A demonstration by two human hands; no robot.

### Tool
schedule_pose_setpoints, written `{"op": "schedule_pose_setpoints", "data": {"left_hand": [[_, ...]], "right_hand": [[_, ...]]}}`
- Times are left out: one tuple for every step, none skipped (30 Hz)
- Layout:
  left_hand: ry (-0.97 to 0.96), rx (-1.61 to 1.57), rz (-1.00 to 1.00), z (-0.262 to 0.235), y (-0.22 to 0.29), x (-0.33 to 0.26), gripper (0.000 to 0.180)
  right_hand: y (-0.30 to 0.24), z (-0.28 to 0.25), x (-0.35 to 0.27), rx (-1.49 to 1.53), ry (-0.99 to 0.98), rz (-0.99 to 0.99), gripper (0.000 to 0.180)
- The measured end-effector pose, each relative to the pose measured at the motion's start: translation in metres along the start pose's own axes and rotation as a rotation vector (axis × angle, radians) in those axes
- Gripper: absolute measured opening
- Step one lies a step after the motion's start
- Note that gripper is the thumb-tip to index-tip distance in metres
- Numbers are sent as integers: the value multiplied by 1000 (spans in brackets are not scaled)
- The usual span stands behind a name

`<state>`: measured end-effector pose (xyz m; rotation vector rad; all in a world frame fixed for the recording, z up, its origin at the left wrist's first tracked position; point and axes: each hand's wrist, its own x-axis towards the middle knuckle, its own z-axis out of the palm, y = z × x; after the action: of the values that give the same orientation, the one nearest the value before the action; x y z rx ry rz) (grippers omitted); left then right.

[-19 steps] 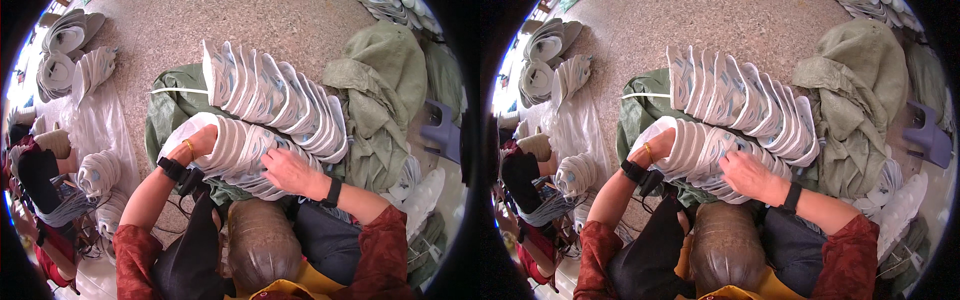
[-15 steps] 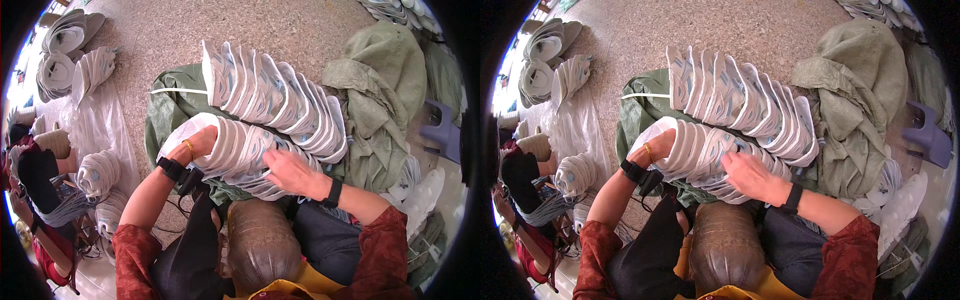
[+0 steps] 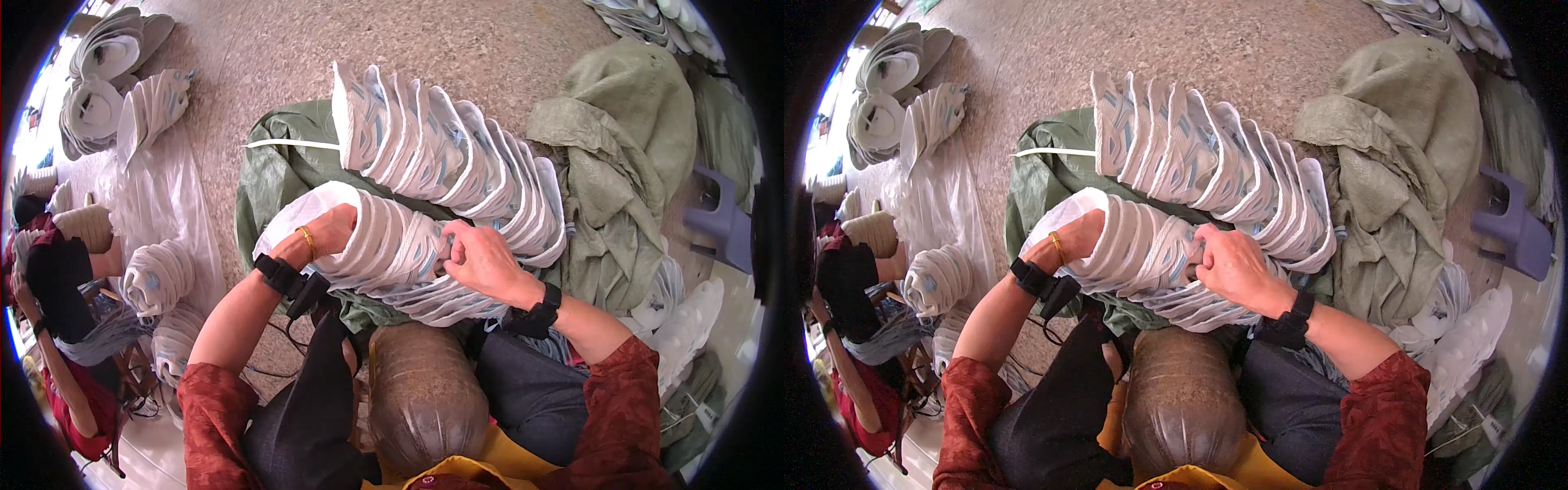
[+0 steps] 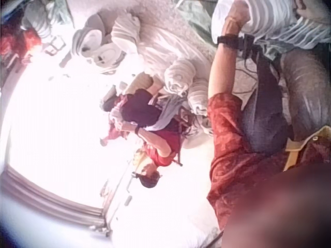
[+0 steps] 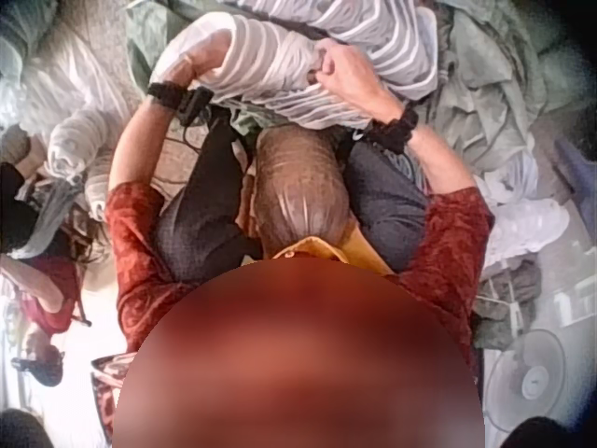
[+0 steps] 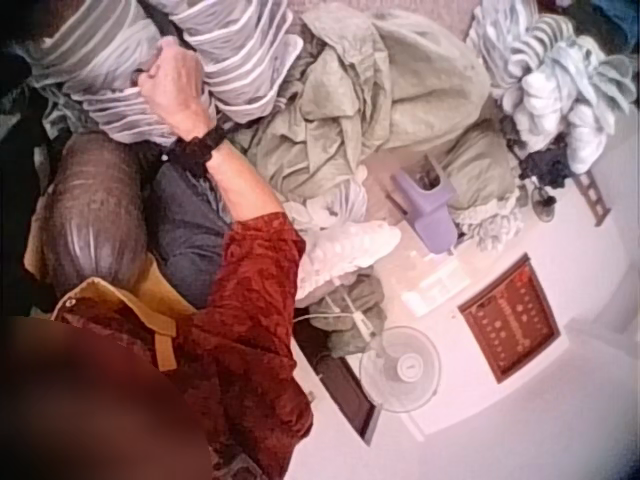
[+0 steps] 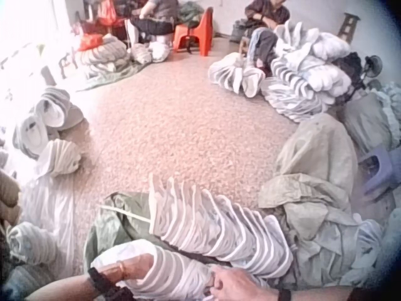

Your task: Organize, tie together, and bag stacks of white shoe upper components in a manufacturing setting.

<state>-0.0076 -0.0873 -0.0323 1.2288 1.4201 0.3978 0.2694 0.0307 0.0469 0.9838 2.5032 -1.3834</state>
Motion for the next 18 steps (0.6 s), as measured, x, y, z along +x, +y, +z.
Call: {"op": "schedule_pose_setpoints", "data": {"left_hand": [[22,-23,25,1,-1,-1,25],[24,-24,21,3,-1,-2,25],[7,-52,9,5,0,-1,25],[-13,-83,1,8,5,1,24],[-4,-77,-8,7,11,1,24],[-5,-79,-8,7,15,2,24],[-31,-101,-32,7,21,3,24],[-58,-122,-54,7,28,5,24],[-74,-114,-77,8,35,8,24],[-70,-113,-82,10,35,10,24],[-97,-102,-65,12,31,15,24],[-124,-91,-47,14,26,17,24],[-104,-136,-45,16,26,20,24],[-106,-138,-41,17,24,21,24],[-108,-139,-46,17,23,23,24],[-113,-142,-47,18,23,24,24],[-109,-159,-16,17,21,21,24],[-110,-158,-17,15,18,17,24]], "right_hand": [[-1,0,0,1,-4,-2,44],[-4,-1,-1,-15,-9,2,42],[-6,-2,-1,-32,-13,6,41],[-2,-1,-2,-32,-16,8,41],[3,0,-3,-6,11,3,42],[7,-1,-3,21,39,-2,44],[7,-3,-3,21,36,-1,44],[7,-5,-4,120,-7,43,50],[6,-9,-5,219,-48,88,56],[2,-13,-4,221,-51,83,56],[-3,-19,-4,153,-10,45,63],[-5,-23,-3,85,33,8,71],[0,-28,-4,-119,135,-152,74],[3,-34,-10,-123,135,-148,74],[3,-41,-19,-34,69,-96,73],[2,-48,-31,54,4,-39,71],[2,-54,-45,-16,24,-104,67],[11,-56,-63,-15,24,-103,67]]}}
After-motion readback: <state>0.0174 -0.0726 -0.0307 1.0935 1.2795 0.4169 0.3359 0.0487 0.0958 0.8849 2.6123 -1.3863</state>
